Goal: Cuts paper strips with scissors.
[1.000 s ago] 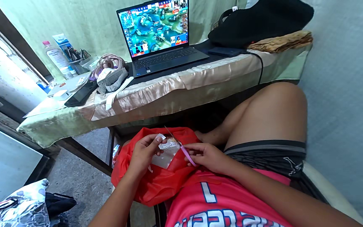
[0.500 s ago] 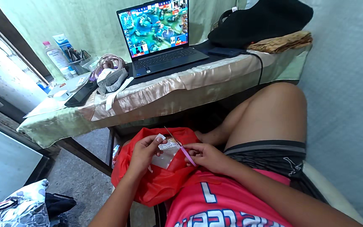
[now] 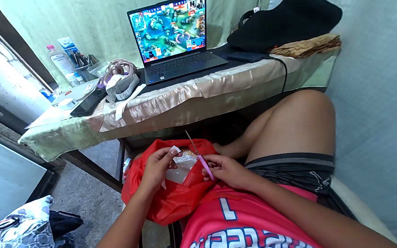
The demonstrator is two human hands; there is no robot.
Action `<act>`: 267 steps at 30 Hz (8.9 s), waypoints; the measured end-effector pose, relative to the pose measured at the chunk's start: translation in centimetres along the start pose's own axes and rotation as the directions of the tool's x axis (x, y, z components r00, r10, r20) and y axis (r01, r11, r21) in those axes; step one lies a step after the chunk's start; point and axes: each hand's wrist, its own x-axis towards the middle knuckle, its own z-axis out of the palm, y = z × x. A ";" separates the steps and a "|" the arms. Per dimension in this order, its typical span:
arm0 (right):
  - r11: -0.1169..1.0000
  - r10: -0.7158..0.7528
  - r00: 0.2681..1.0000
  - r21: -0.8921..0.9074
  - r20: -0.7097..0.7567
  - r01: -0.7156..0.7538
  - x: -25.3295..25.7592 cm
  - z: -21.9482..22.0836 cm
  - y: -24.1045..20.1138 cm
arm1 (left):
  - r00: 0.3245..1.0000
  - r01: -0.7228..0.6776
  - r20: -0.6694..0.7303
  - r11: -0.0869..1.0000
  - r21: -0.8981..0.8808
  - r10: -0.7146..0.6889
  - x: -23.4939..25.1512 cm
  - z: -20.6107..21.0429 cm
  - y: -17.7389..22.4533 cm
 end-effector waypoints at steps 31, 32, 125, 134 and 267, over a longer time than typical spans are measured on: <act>0.999 -0.021 0.999 0.025 0.036 0.020 0.0 0.1 0.5 | 1.000 0.004 -0.001 0.999 -0.034 -0.004 0.0 0.0 0.0; 1.000 -0.020 0.999 0.023 0.037 0.020 -0.1 0.1 0.5 | 1.000 0.003 -0.001 0.999 -0.037 -0.003 0.0 0.0 0.0; 0.996 -0.005 0.992 -0.092 0.124 0.017 -0.1 0.1 0.4 | 0.999 0.043 -0.010 0.999 -0.021 -0.043 0.0 0.1 0.3; 0.981 -0.032 0.995 -0.190 0.094 0.049 -0.3 0.0 0.0 | 0.994 0.108 -0.030 0.993 -0.050 -0.109 0.1 0.1 0.6; 0.864 -0.113 0.993 -0.492 0.026 0.111 -0.2 -0.7 0.3 | 0.985 0.175 -0.012 0.984 -0.022 -0.175 0.0 0.6 0.5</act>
